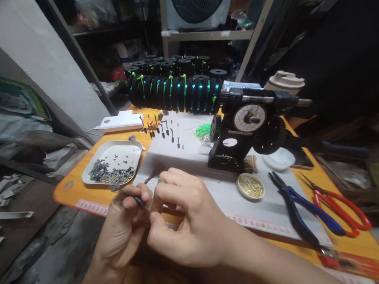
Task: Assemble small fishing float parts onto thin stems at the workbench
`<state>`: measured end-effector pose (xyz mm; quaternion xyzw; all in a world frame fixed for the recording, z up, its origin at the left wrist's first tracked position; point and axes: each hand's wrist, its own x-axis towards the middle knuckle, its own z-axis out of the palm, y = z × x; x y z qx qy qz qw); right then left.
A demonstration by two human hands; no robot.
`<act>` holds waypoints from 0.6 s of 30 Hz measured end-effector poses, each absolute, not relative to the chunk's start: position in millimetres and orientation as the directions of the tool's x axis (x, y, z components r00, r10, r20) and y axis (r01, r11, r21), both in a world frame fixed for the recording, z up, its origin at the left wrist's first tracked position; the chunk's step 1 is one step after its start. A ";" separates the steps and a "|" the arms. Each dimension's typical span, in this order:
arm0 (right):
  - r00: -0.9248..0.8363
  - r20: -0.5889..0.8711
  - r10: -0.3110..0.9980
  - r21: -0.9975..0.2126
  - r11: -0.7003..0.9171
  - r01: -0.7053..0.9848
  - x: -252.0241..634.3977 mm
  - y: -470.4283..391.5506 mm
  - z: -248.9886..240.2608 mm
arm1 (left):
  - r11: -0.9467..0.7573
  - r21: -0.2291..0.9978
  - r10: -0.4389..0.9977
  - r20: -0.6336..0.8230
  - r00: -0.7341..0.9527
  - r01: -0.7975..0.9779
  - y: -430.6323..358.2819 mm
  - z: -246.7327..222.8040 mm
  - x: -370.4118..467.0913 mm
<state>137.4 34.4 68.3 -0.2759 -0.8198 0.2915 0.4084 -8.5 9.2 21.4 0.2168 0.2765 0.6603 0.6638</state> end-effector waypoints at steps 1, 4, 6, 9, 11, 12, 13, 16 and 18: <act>-0.513 0.510 0.690 -0.704 0.678 0.211 137.4 34.2 68.8 | 0.034 0.653 0.997 -0.079 -0.024 -0.757 9.4 21.4 -8.1; -0.510 0.511 0.692 -0.705 0.676 0.212 137.5 34.0 69.8 | 0.037 0.654 0.997 -0.077 -0.018 -0.756 9.4 21.1 -6.8; -0.510 0.508 0.695 -0.708 0.674 0.213 137.7 34.5 69.8 | 0.043 0.654 0.997 -0.079 -0.012 -0.755 9.1 21.1 -6.4; -0.513 0.504 0.695 -0.710 0.671 0.212 137.5 35.5 69.1 | 0.050 0.653 0.997 -0.081 -0.004 -0.756 9.1 21.7 -6.7; -0.514 0.502 0.695 -0.713 0.670 0.210 137.3 35.8 68.6 | 0.050 0.652 0.997 -0.079 -0.002 -0.756 9.5 22.2 -6.9; -0.513 0.502 0.696 -0.714 0.669 0.208 137.2 35.8 68.4 | 0.049 0.652 0.997 -0.077 -0.002 -0.756 9.8 22.3 -7.0; -0.511 0.504 0.696 -0.715 0.668 0.206 137.3 35.6 68.3 | 0.047 0.653 0.997 -0.077 -0.004 -0.756 10.1 22.2 -6.9; -0.511 0.503 0.697 -0.718 0.666 0.202 138.0 35.0 68.6 | 0.047 0.655 0.997 -0.079 -0.006 -0.754 10.5 21.7 -6.6; -0.511 0.503 0.697 -0.717 0.667 0.203 138.4 34.8 68.9 | 0.046 0.658 0.997 -0.078 -0.007 -0.751 10.4 21.6 -6.3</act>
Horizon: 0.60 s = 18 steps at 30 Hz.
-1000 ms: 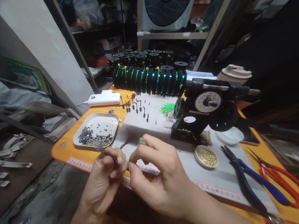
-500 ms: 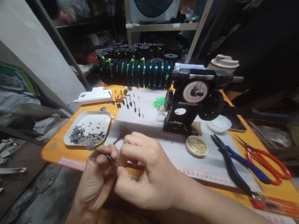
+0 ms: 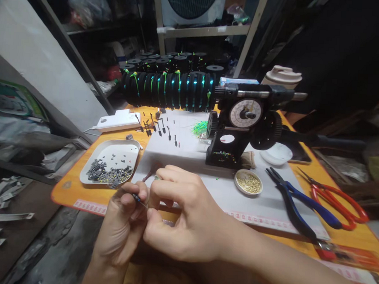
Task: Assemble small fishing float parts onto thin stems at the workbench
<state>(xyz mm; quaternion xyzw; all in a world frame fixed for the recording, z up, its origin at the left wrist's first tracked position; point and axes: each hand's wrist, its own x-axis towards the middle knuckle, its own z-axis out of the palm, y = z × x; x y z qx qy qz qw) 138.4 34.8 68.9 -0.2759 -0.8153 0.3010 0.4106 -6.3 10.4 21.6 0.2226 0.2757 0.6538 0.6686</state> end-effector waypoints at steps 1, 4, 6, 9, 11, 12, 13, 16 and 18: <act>-0.511 0.502 0.698 -0.718 0.665 0.204 138.4 34.9 69.0 | 0.045 0.660 0.997 -0.077 -0.008 -0.750 10.2 21.6 -6.2; -0.509 0.501 0.700 -0.716 0.666 0.211 137.9 36.0 69.1 | 0.034 0.669 0.997 -0.071 -0.018 -0.742 9.6 22.0 -5.9; -0.505 0.508 0.698 -0.709 0.672 0.215 137.6 37.2 68.8 | 0.024 0.679 0.997 -0.067 -0.029 -0.733 9.2 21.7 -5.5; -0.511 0.494 0.704 -0.710 0.666 0.230 138.3 38.6 68.5 | 0.000 0.697 0.996 -0.065 -0.063 -0.717 8.5 19.8 -4.9; -0.523 0.455 0.720 -0.725 0.641 0.253 139.8 39.2 68.6 | -0.089 0.736 0.988 -0.020 -0.153 -0.671 7.6 18.3 -5.1; -0.528 0.435 0.729 -0.734 0.627 0.261 140.7 39.4 68.7 | -0.157 0.769 0.977 0.027 -0.213 -0.620 7.0 17.8 -5.7; -0.533 0.417 0.736 -0.745 0.613 0.262 141.7 39.7 68.9 | -0.227 0.804 0.959 0.088 -0.269 -0.550 6.2 17.4 -6.5; -0.556 0.380 0.739 -0.787 0.575 0.226 144.0 40.9 69.1 | -0.402 0.862 0.885 0.280 -0.371 -0.309 3.7 16.8 -11.2; -0.579 0.350 0.736 -0.810 0.549 0.208 144.8 41.9 68.9 | -0.494 0.854 0.829 0.403 -0.388 -0.167 2.7 16.4 -15.6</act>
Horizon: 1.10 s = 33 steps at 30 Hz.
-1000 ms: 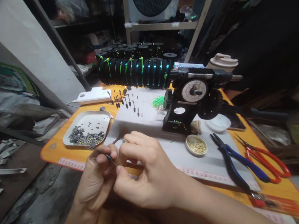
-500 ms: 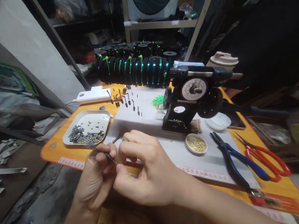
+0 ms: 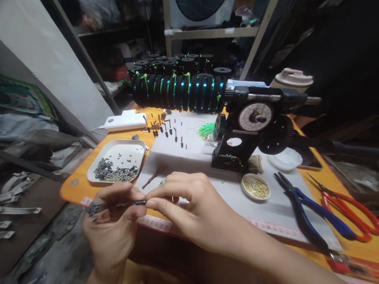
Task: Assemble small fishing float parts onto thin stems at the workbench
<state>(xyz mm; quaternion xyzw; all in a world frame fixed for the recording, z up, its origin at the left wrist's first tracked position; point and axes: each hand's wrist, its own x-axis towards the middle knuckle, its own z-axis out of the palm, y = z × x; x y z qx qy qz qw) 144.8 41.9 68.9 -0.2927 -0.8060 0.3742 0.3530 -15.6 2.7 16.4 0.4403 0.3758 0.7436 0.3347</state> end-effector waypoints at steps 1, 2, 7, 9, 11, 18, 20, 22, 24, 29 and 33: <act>-0.591 0.332 0.735 -0.819 0.535 0.205 144.8 42.5 68.7 | -0.537 0.839 0.800 0.470 -0.374 -0.094 2.5 15.9 -17.9; -0.599 0.319 0.734 -0.827 0.525 0.203 144.7 42.9 68.6 | -0.574 0.818 0.774 0.533 -0.342 -0.023 2.5 15.3 -20.0; -0.602 0.309 0.736 -0.863 0.483 0.147 143.3 44.5 69.7 | -0.625 0.778 0.749 0.620 -0.234 0.060 2.4 12.9 -23.0; -0.607 0.323 0.727 -0.867 0.484 0.118 143.6 45.1 70.5 | -0.584 0.806 0.796 0.544 -0.266 -0.097 1.6 14.7 -20.6; -0.600 0.388 0.699 -0.825 0.554 0.112 144.2 46.0 70.8 | -0.495 0.805 0.867 0.429 -0.255 -0.329 0.5 18.0 -18.8; -0.696 0.658 0.288 -0.085 0.947 0.311 150.9 52.5 67.2 | -0.153 0.876 0.979 0.198 0.052 -0.457 3.2 22.8 -29.3; -0.716 0.676 0.175 0.118 0.934 0.339 155.8 54.1 66.5 | -0.088 0.926 0.995 0.099 0.011 -0.366 5.6 23.1 -33.7; -0.720 0.678 0.148 0.201 0.905 0.376 160.6 55.7 65.3 | -0.031 0.971 1.000 0.030 -0.009 -0.239 7.7 25.0 -38.8; -0.718 0.687 0.109 0.265 0.883 0.387 163.6 58.1 63.3 | -0.012 0.999 0.997 0.015 0.076 -0.046 8.9 28.2 -45.4; -0.689 0.721 0.074 0.323 0.843 0.429 167.8 73.1 61.6 | -0.143 0.954 0.953 0.060 0.297 0.263 7.8 36.0 -60.9; -0.581 0.773 0.255 0.218 0.753 0.621 174.9 87.6 65.9 | -0.148 0.965 0.971 0.101 0.215 0.215 1.3 39.8 -58.4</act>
